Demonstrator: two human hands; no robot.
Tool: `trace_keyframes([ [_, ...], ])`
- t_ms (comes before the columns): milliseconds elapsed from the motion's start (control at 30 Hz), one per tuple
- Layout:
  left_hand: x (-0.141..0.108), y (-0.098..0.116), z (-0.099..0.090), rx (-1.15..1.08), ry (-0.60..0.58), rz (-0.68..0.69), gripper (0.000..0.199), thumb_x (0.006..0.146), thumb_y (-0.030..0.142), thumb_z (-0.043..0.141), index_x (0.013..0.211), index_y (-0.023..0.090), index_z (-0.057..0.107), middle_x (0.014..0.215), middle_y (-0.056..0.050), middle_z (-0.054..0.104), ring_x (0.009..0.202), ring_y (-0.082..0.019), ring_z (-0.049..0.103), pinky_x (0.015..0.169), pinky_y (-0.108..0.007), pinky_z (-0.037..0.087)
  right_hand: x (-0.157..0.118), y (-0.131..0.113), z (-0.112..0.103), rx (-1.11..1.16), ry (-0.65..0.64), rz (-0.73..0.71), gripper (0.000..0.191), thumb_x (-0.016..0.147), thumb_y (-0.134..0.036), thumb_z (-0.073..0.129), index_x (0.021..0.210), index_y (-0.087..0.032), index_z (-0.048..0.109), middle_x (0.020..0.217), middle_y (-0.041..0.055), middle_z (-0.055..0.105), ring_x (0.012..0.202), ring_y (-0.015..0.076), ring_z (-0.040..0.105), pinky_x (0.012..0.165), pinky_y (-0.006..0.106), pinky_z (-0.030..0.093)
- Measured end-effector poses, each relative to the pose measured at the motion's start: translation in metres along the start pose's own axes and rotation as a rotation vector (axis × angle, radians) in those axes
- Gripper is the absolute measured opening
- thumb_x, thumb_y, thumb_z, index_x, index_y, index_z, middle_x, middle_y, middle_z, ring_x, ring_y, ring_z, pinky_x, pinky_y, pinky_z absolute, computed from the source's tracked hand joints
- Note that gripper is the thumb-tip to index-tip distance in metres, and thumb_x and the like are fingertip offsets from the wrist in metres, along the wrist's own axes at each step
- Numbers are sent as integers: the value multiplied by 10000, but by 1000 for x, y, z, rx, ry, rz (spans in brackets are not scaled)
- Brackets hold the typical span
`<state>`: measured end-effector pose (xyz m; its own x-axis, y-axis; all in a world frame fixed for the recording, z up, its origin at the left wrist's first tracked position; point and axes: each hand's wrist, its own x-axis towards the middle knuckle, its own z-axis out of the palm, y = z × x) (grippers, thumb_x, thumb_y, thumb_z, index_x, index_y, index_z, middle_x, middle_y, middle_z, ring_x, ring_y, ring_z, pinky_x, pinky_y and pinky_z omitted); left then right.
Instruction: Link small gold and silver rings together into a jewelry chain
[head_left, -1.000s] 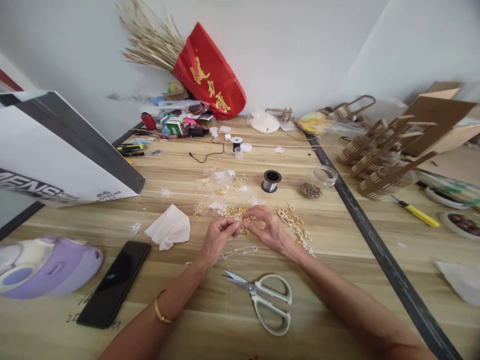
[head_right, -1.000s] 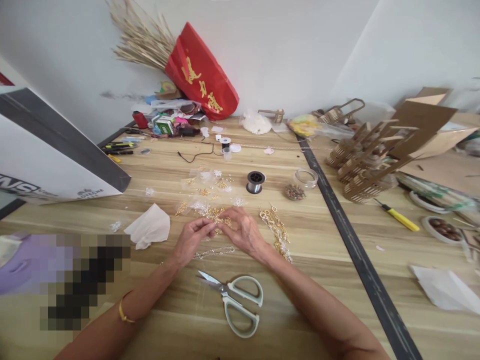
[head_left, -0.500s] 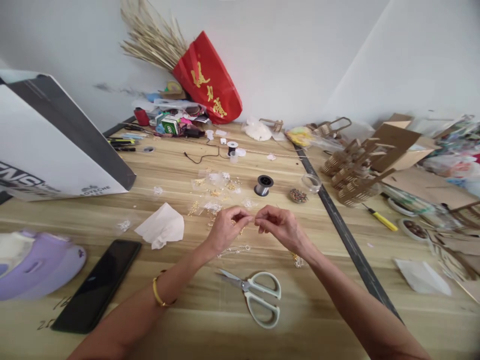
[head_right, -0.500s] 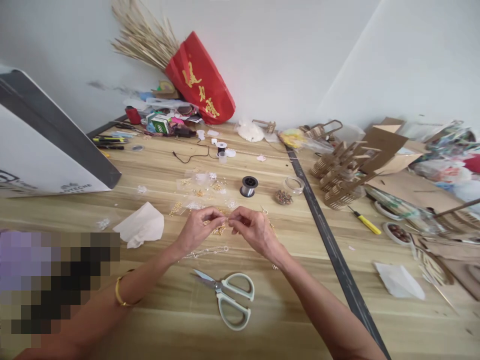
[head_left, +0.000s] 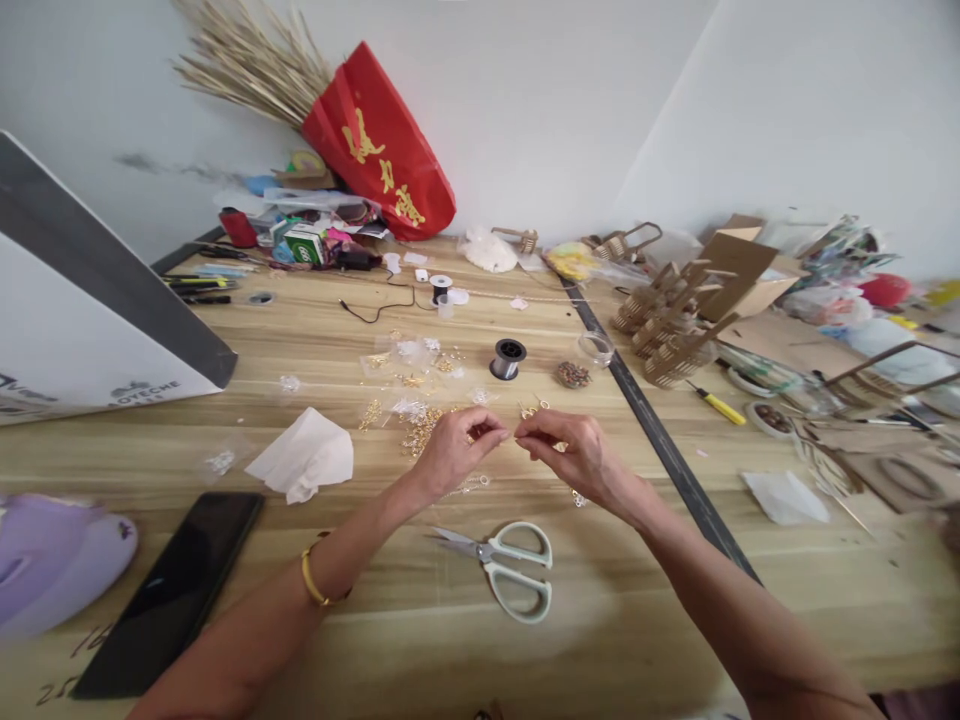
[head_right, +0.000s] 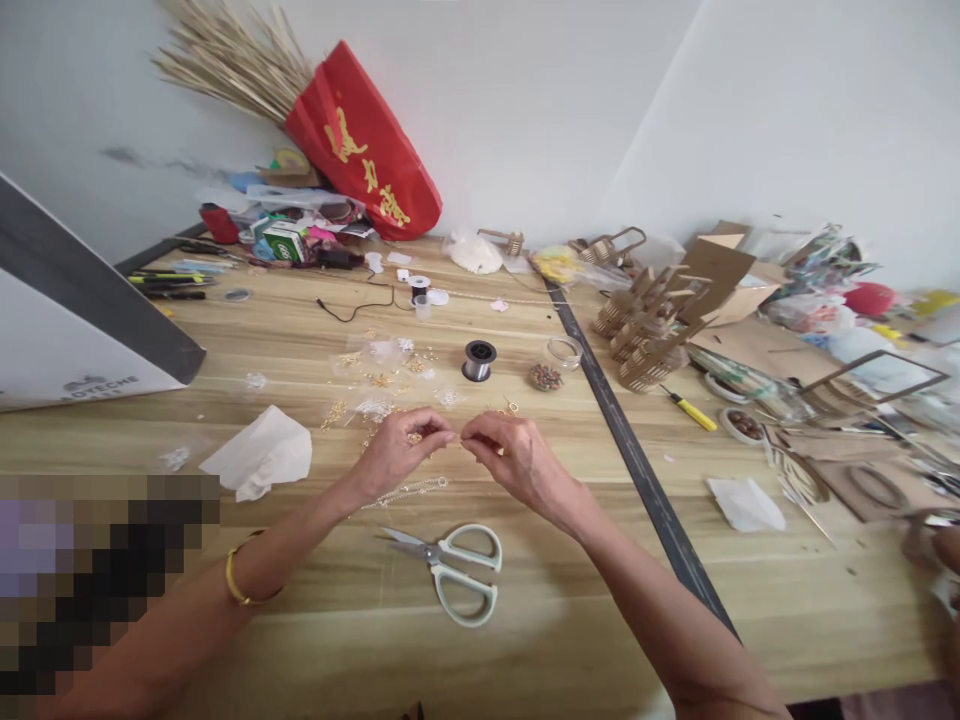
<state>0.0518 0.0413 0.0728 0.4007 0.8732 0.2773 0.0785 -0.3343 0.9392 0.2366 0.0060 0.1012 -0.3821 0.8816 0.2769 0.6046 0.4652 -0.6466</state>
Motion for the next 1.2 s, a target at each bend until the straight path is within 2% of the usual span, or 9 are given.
trace_keyframes([
  [233,-5,-6,1,-30,-15,-21,128,736,292,662,681,178,686,641,-17,653,608,-147,546,607,-245,406,-5,-3,6,16,24,9,144,867,-264,546,834,-188,664,742,33,639,668,144,568,624,262,431],
  [533,-4,-13,2,-39,-67,-38,154,744,315,656,697,172,686,638,-13,645,596,-138,544,601,-239,410,-11,-5,9,-45,-4,70,149,885,-229,507,843,-189,644,780,27,655,679,137,575,659,245,424],
  [700,-2,-22,15,-35,-101,-86,150,780,286,615,712,162,668,623,-10,621,590,-136,545,585,-239,413,-17,11,7,4,32,132,115,863,-217,522,816,-180,621,665,-9,594,586,104,526,574,214,393],
  [767,-4,-28,25,45,-104,-49,83,769,229,624,729,175,672,640,-14,630,599,-145,556,597,-250,422,-21,28,8,108,79,190,119,860,-260,530,815,-175,600,655,-9,588,607,109,547,578,213,409],
  [833,-8,-33,35,205,-171,66,60,758,173,629,724,186,676,697,-32,647,649,-164,575,643,-275,437,-25,46,12,272,150,260,162,840,-325,560,802,-169,577,660,-7,584,611,111,557,567,212,429],
  [967,-22,-38,50,658,-480,365,196,842,97,484,835,159,669,947,-111,633,989,-253,550,872,-386,418,-34,75,19,485,250,374,255,800,-411,602,769,-164,549,627,-18,559,556,94,517,519,203,429],
  [1033,-30,-39,52,817,-560,481,192,870,145,471,959,133,641,1128,-152,582,1179,-308,447,984,-453,344,-38,82,22,550,264,397,271,790,-424,614,777,-162,548,629,-19,563,553,90,516,519,201,430],
  [1133,-38,-42,51,948,-605,514,293,893,288,482,1123,127,566,1286,-164,489,1306,-339,314,1054,-492,260,-40,85,24,606,265,402,289,776,-436,632,787,-159,554,630,-21,564,545,85,508,521,201,425],
  [1200,-39,-43,50,1002,-628,505,354,906,337,457,1194,141,522,1331,-151,459,1335,-330,280,1071,-489,236,-41,85,25,623,267,407,298,770,-445,636,791,-159,557,631,-22,563,543,85,503,523,203,423],
])
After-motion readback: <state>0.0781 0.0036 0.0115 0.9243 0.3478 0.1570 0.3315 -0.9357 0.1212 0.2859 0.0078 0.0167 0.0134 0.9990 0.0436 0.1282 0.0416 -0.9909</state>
